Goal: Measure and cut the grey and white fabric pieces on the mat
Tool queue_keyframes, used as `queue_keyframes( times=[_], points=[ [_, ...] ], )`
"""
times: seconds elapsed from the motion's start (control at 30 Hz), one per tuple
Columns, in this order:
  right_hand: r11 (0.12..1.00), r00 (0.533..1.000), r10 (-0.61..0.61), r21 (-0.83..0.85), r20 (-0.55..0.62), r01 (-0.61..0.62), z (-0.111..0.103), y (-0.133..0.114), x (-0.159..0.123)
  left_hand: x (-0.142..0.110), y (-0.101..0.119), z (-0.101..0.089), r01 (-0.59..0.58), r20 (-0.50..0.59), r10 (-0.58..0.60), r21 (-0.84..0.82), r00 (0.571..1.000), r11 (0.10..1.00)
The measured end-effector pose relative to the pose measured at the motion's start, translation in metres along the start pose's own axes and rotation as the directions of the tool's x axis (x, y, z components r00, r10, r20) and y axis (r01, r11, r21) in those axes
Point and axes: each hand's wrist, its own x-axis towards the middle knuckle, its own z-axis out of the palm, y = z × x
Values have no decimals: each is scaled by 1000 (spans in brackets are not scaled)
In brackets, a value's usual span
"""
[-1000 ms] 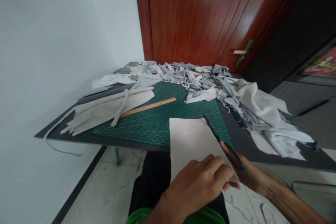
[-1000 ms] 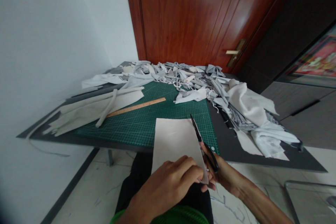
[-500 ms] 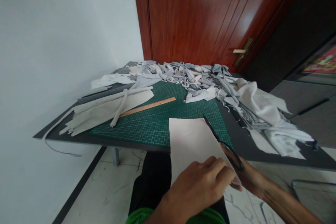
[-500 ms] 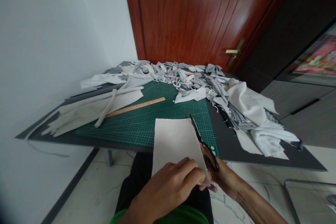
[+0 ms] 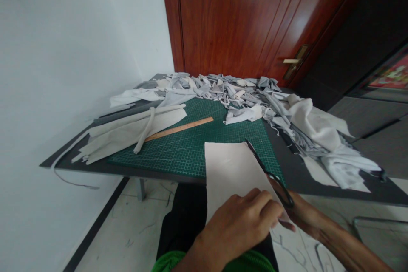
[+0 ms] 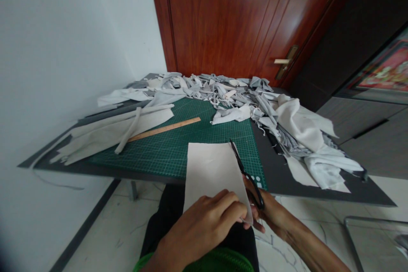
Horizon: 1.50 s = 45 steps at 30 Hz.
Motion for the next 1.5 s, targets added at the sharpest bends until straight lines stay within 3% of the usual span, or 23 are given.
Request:
queue_keyframes(
  times=[0.83,1.2,1.5],
  points=[
    [999,999,-35,1,-26,35,0,0,-1,0,-1,3,-14,-28,14,-1,1000,1000],
    [998,998,-58,31,-29,59,-13,16,9,3,-5,6,-7,-10,6,-23,1000,1000],
    [999,995,-36,-4,-93,36,-3,0,6,8,-28,30,87,86,-72,-196,994,977]
  ],
)
